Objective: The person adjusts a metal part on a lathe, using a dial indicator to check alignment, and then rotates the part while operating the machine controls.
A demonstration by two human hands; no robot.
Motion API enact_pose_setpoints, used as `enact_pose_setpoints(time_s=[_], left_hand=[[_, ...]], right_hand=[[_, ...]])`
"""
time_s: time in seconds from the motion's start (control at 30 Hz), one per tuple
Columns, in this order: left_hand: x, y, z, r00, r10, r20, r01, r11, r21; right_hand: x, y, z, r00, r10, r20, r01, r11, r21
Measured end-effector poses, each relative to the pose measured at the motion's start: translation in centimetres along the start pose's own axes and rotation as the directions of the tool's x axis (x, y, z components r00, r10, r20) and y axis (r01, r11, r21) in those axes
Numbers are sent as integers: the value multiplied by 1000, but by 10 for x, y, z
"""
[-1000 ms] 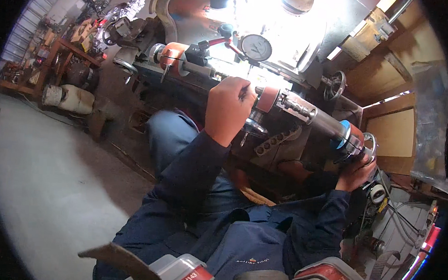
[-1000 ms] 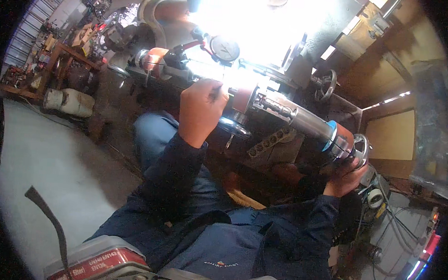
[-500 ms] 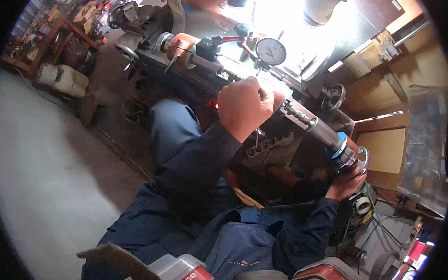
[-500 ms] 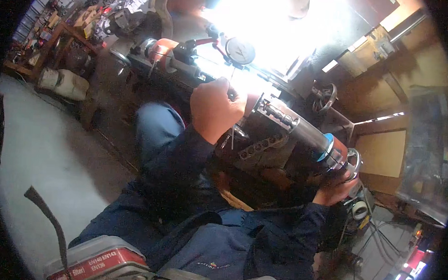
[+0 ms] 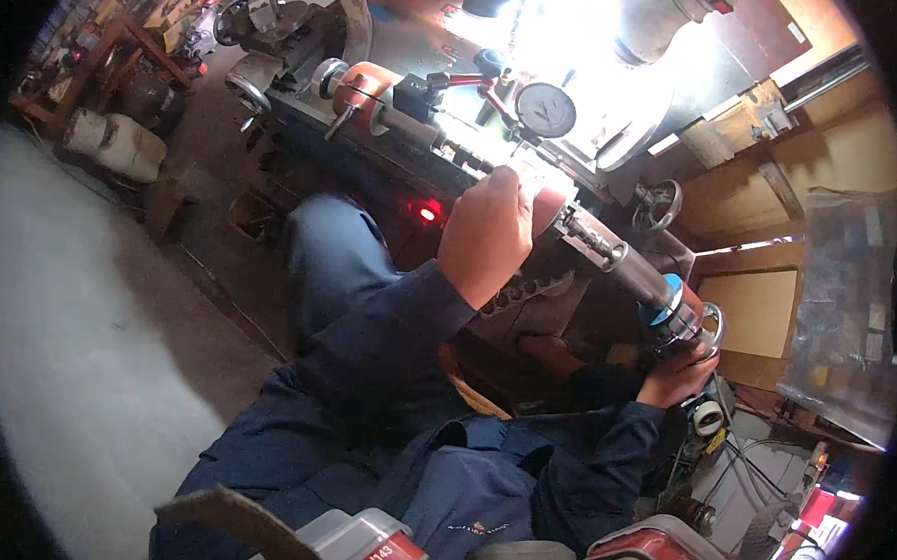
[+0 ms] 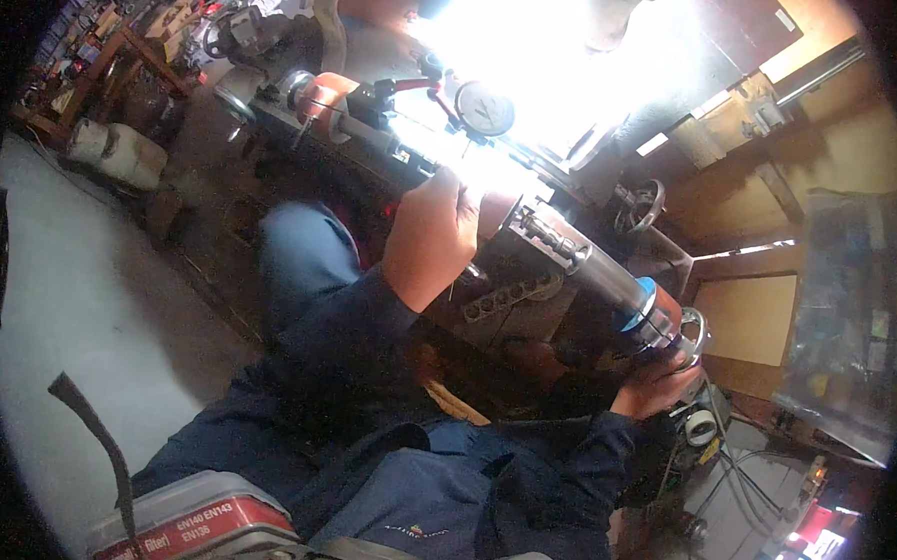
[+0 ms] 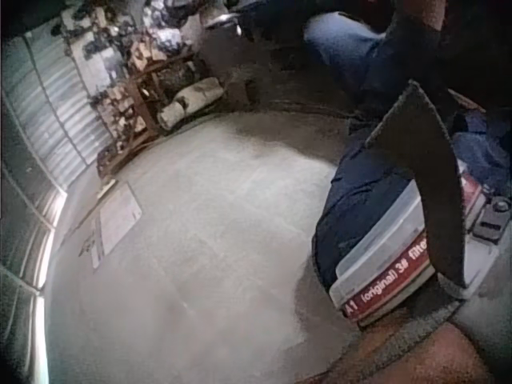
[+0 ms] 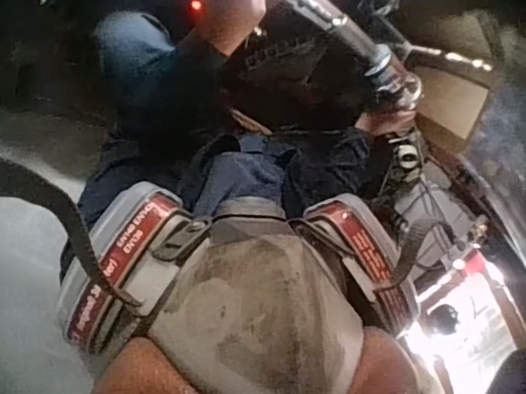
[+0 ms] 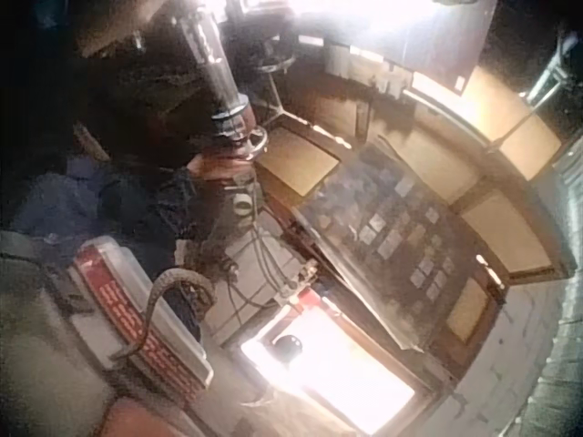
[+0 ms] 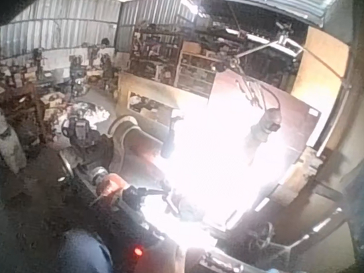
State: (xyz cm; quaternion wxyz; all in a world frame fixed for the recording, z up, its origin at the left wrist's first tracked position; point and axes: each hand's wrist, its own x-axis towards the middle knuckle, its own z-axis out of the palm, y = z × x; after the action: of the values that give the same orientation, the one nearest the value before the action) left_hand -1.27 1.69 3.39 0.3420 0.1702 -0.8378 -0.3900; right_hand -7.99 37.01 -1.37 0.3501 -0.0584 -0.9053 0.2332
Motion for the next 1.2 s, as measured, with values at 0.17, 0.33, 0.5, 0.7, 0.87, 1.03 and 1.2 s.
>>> enact_pose_setpoints(time_s=[0.17, 0.33, 0.5, 0.7, 0.87, 1.03, 1.2], left_hand=[[4, -6, -8, 994, 84, 73, -73, 988, -136], [6, -10, -14, 990, 97, 106, -77, 980, -182], [3, -11, -11, 995, 73, 73, -59, 982, -180], [16, -16, -25, 975, 149, 163, -122, 979, -166], [11, -14, -24, 984, 110, 141, -91, 986, -140], [-2, 0, -15, 992, 126, 4, -123, 979, -160], [4, -9, -20, 929, 256, -266, -311, 931, -191]], right_hand=[[-1, -1, 0, 1000, 18, -3, -18, 999, 49], [0, 3, 0, 999, 5, 40, -9, 996, 93], [4, 15, -9, 985, -45, 166, 13, 982, 190], [28, 16, -28, 985, -138, 104, 84, 909, 407], [69, 61, -22, 904, -346, 251, 245, 900, 360], [81, 70, -12, 830, -467, 304, 361, 866, 345], [81, 51, -12, 790, -499, 357, 370, 851, 372]])
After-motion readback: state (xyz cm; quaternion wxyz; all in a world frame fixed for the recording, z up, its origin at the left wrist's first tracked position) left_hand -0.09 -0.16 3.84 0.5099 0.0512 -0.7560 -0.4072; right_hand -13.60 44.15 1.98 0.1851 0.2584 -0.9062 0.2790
